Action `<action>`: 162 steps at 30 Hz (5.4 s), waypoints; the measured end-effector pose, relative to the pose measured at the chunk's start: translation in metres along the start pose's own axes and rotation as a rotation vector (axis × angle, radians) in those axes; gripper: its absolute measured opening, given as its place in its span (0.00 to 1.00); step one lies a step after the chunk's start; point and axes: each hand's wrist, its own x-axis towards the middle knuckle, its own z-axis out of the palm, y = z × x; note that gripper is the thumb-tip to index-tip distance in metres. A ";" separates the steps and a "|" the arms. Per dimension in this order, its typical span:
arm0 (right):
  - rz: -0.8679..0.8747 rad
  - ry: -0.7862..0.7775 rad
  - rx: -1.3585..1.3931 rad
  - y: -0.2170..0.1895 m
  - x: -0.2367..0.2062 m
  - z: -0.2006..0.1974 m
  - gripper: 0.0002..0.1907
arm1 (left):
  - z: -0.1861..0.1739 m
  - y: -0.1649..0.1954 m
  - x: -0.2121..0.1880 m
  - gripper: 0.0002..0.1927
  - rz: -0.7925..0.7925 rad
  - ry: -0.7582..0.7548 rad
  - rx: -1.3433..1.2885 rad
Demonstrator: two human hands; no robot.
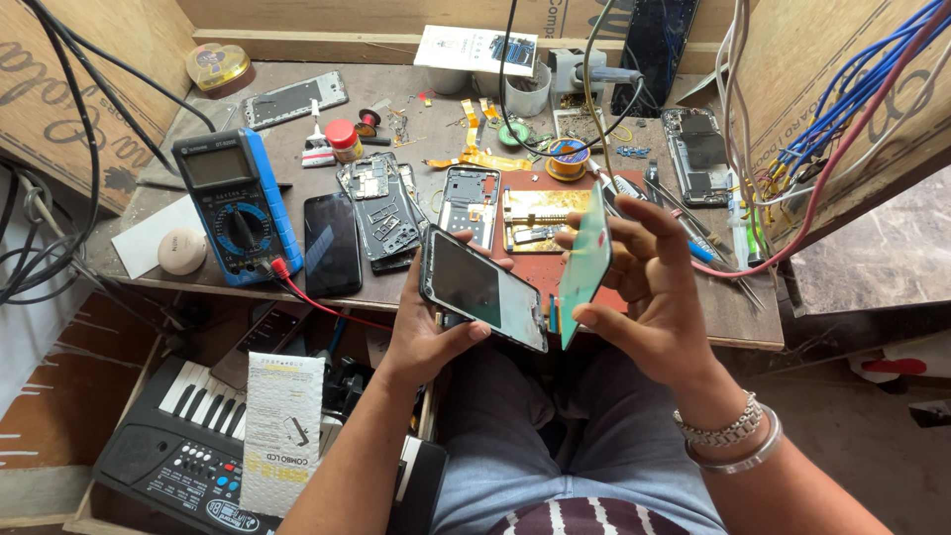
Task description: The person pries the old screen off a disassembled smartphone using a pry tool, scrapes and cleans adhesive residue from the phone frame, then unwraps a new replacement screen and holds it against the phone frame to align it.
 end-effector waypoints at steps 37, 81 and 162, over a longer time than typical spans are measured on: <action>0.058 -0.116 -0.235 -0.003 0.013 0.023 0.48 | 0.006 -0.009 -0.004 0.52 -0.006 0.012 -0.040; -0.180 0.007 -0.786 -0.008 0.008 0.043 0.36 | 0.020 -0.020 -0.004 0.33 0.235 0.107 -0.058; -0.357 0.023 -0.683 -0.018 -0.027 0.044 0.17 | 0.024 -0.048 -0.004 0.26 -0.021 0.372 -0.605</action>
